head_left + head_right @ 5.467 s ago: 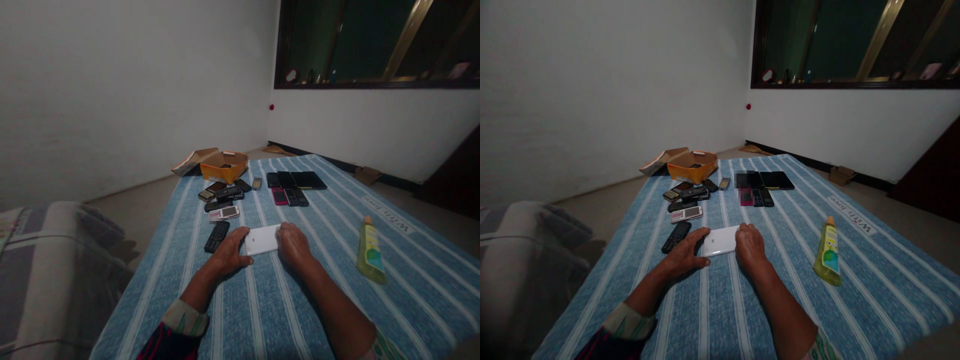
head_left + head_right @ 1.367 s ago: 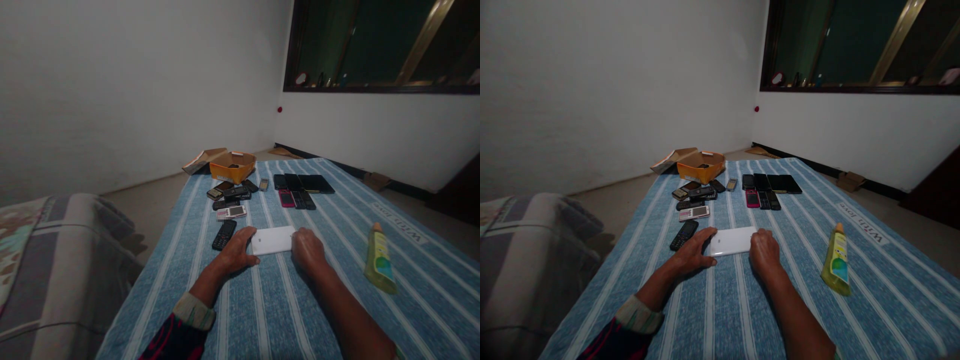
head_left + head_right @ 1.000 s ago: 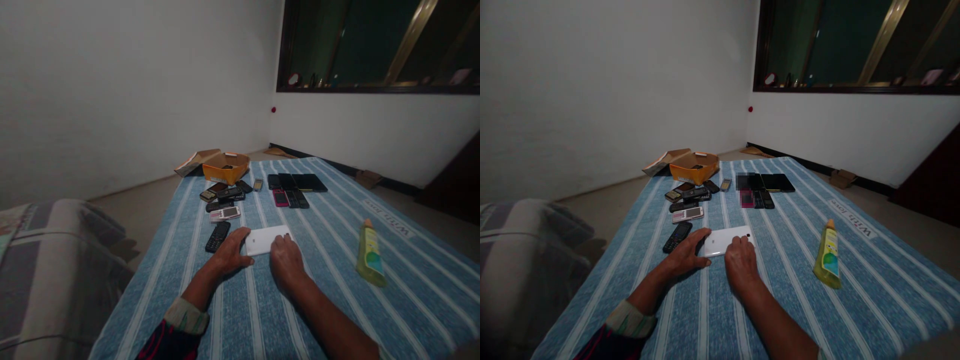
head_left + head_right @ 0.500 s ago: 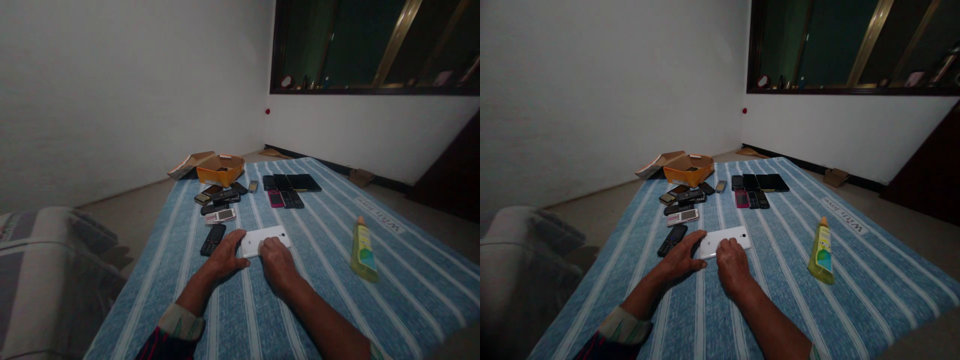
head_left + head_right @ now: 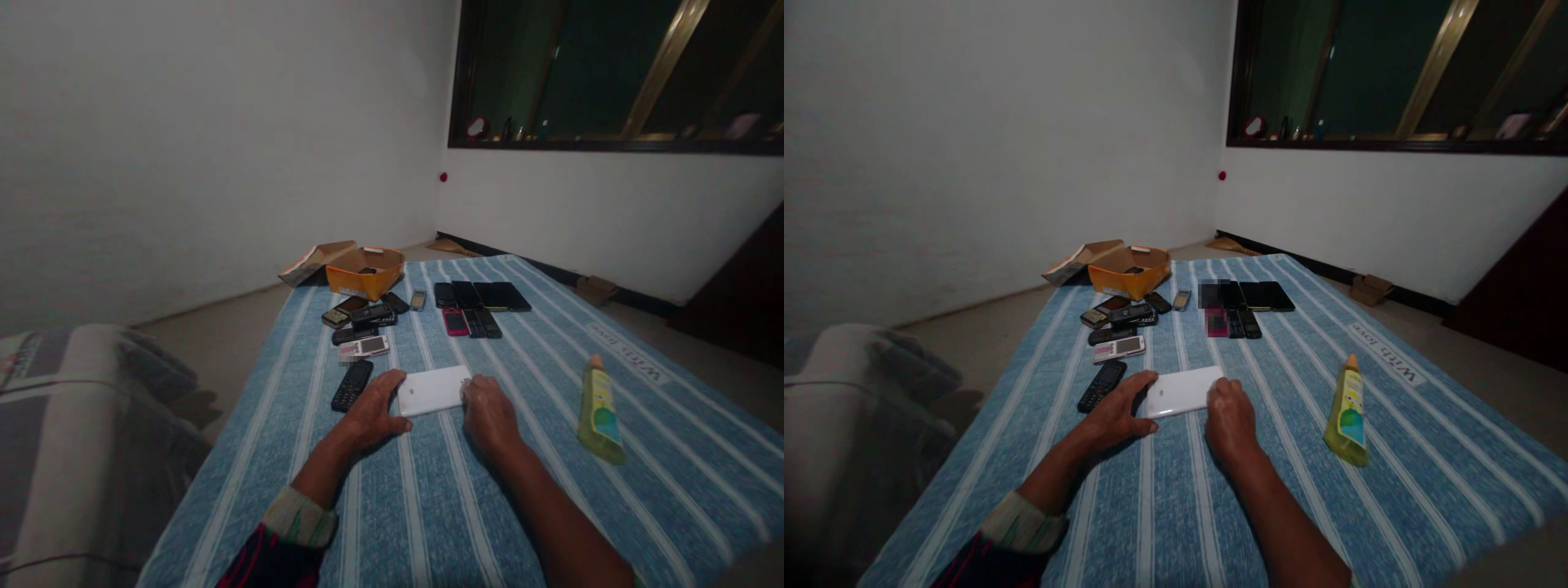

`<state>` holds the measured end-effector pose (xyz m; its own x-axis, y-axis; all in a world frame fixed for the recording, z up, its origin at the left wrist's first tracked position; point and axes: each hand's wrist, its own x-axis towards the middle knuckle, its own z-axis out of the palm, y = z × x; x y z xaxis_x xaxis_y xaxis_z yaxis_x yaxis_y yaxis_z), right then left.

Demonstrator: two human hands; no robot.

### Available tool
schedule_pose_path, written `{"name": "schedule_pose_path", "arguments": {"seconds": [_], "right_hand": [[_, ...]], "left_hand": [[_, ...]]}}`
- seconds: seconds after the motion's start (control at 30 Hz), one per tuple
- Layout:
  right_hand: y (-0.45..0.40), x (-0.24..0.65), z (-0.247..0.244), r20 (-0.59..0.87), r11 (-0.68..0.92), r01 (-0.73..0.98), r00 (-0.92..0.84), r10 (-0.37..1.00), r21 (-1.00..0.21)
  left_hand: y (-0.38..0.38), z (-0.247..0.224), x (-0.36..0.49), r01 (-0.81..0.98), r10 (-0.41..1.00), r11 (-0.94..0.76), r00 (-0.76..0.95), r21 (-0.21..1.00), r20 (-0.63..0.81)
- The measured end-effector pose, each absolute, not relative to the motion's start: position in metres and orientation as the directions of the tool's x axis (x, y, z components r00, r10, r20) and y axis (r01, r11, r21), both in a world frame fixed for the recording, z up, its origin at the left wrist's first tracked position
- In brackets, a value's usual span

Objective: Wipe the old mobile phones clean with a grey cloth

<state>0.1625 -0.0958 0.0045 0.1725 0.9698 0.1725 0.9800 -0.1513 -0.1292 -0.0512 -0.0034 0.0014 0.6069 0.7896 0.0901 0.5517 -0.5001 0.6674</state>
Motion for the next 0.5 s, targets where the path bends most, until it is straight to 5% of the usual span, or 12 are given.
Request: {"name": "schedule_pose_path", "arguments": {"seconds": [0.5], "right_hand": [[-0.104, 0.096, -0.011, 0.372, 0.304, 0.940, -0.230, 0.899, -0.154]], "left_hand": [[-0.004, 0.004, -0.051, 0.566, 0.795, -0.507, 0.599, 0.650, 0.100]]}}
